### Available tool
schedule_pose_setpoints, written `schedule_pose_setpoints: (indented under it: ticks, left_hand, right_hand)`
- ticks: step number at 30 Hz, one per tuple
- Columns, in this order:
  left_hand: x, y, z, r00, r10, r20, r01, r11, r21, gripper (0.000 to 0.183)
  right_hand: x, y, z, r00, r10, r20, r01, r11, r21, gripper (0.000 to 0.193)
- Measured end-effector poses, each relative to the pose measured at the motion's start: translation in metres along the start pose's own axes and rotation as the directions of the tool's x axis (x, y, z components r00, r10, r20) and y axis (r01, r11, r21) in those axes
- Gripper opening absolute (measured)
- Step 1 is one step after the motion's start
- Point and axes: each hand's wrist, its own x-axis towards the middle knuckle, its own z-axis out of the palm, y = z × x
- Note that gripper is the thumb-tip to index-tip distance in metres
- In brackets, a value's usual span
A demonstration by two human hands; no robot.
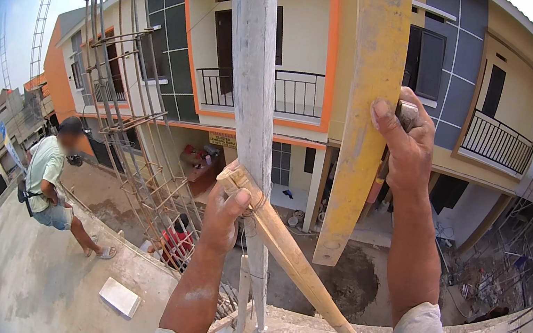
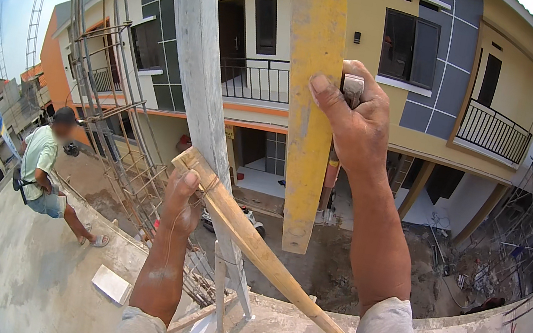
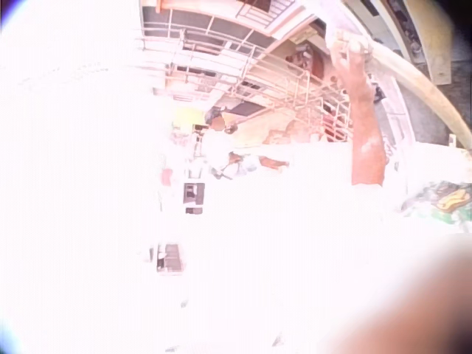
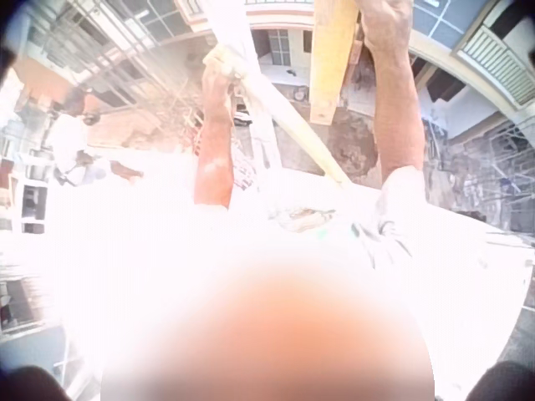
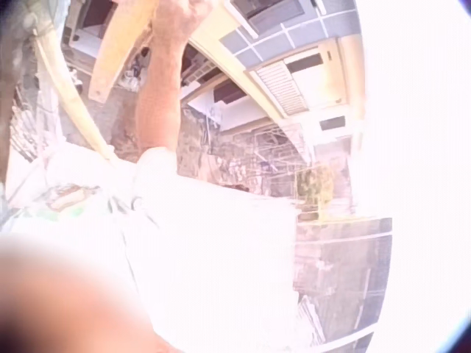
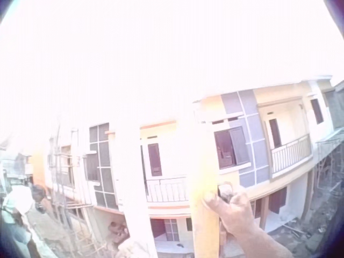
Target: The person uses a spirit level to check the vertical alignment of a metal scaffolding pole and then uses pliers to tighten wire ties securing wooden supports to the structure. The person also handles a long metal bar, adjusting its position on the scaffolding.
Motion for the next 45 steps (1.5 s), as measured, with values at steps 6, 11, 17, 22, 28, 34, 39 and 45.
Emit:
schedule_pose_setpoints:
  ticks: [6,11,17,22,28,34,39,45]
  left_hand:
    - [0.003,-0.006,-0.005,0.999,0.012,-0.037,-0.011,1.000,0.026,0.091]
    - [0.000,-0.010,-0.013,1.000,0.011,-0.019,-0.011,1.000,0.009,0.096]
    - [0.001,-0.008,-0.013,0.999,-0.010,0.043,0.013,0.998,-0.066,0.098]
    - [0.005,-0.018,-0.027,0.996,-0.046,0.078,0.047,0.999,-0.017,0.070]
    - [0.007,-0.027,-0.028,0.999,0.007,0.037,-0.007,1.000,-0.015,0.069]
    - [0.006,-0.014,-0.020,0.990,-0.083,0.115,0.098,0.986,-0.134,0.076]
    - [0.008,-0.008,-0.014,0.995,-0.041,0.086,0.051,0.993,-0.108,0.088]
    - [0.011,-0.003,-0.011,0.996,-0.075,0.048,0.078,0.994,-0.077,0.100]
  right_hand:
    - [0.098,-0.058,0.030,0.989,-0.057,-0.133,0.033,0.983,-0.181,0.037]
    - [0.144,-0.092,0.059,0.999,0.037,-0.034,-0.042,0.986,-0.162,0.044]
    - [0.188,-0.097,0.087,0.988,-0.046,-0.149,0.037,0.997,-0.068,0.028]
    - [0.189,-0.100,0.093,0.993,-0.018,-0.114,0.020,1.000,0.022,0.023]
    - [0.191,-0.095,0.091,0.994,-0.073,-0.077,0.075,0.997,0.015,0.023]
    - [0.196,-0.087,0.094,0.991,-0.081,-0.103,0.084,0.996,0.024,0.027]
    - [0.196,-0.075,0.091,0.983,-0.145,-0.112,0.135,0.987,-0.089,0.038]
    - [0.208,-0.067,0.090,0.981,-0.185,0.055,0.192,0.969,-0.157,0.046]
